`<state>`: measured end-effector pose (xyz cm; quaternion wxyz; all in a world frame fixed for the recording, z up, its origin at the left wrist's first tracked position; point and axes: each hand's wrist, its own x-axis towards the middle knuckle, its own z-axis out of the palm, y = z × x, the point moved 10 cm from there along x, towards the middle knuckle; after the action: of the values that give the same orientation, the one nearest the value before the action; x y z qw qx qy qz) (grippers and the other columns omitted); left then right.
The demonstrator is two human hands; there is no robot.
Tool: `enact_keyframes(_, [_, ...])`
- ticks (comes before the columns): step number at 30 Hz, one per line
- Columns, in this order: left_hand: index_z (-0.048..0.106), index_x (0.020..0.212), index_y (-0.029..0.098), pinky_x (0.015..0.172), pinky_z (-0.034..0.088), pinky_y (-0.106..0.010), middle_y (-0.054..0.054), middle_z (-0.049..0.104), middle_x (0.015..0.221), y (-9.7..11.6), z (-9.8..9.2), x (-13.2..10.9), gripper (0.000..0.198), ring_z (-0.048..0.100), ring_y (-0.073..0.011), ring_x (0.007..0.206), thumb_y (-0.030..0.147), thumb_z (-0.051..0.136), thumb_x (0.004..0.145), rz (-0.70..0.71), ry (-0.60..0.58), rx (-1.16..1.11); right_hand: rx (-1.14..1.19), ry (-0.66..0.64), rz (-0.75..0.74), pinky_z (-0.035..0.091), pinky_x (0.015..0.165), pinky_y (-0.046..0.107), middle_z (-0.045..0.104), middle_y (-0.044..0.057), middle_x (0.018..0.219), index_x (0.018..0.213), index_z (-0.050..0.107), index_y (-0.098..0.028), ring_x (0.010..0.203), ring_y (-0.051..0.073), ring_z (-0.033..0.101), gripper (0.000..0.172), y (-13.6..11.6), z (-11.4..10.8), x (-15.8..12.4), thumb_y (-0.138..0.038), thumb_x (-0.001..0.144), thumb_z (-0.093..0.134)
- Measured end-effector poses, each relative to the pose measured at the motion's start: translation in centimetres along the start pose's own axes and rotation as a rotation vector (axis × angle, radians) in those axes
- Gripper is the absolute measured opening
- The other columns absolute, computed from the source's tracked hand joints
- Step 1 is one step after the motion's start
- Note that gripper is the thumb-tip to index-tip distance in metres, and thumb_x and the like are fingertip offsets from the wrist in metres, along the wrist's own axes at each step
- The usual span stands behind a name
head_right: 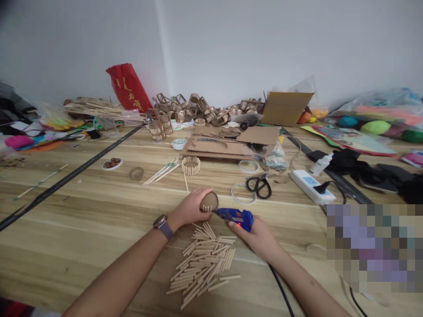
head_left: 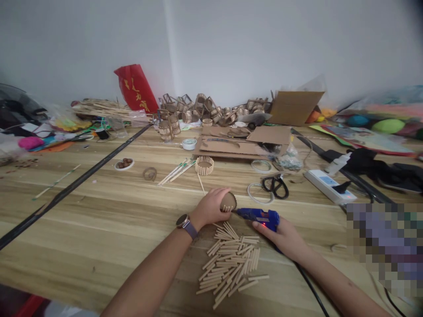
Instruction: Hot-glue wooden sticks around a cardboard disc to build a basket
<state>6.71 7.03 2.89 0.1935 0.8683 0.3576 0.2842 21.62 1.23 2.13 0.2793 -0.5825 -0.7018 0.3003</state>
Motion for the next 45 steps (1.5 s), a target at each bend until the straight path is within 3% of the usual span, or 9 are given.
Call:
enact_keyframes(22, [0.045,0.130,0.015,0.106,0.041,-0.043,-0.013,0.056,0.130,0.10,-0.06,0.05,0.070,0.050,-0.0280,0.121,0.022,0.067,0.065,0.001,0.001,0.009,0.004,0.016,0.011,0.053,0.084,0.039,0.076,0.008,0.098,0.098,0.074,-0.020,0.090,0.029,0.069,0.048,-0.11,-0.21,-0.15,-0.058,0.079,0.052])
enact_keyframes(33, [0.040,0.135,0.018,0.106,0.040,-0.046,-0.012,0.052,0.133,-0.01,0.03,0.05,0.077,0.048,-0.0291,0.124,0.020,0.067,0.063,-0.027,-0.020,-0.014,0.056,0.089,0.098,0.054,0.078,0.040,0.076,0.007,0.083,0.087,0.074,-0.020,0.081,0.029,0.068,0.049,0.70,-1.00,-0.30,-0.063,0.072,0.055])
enact_keyframes(45, [0.043,0.132,0.012,0.108,0.039,-0.043,-0.015,0.053,0.132,0.02,-0.14,0.00,0.072,0.048,-0.0290,0.123,0.017,0.062,0.063,-0.028,-0.013,-0.031,0.099,0.063,0.093,0.054,0.075,0.038,0.076,0.006,0.084,0.089,0.073,-0.020,0.079,0.027,0.068,0.047,0.73,-0.61,-0.34,-0.061,0.074,0.057])
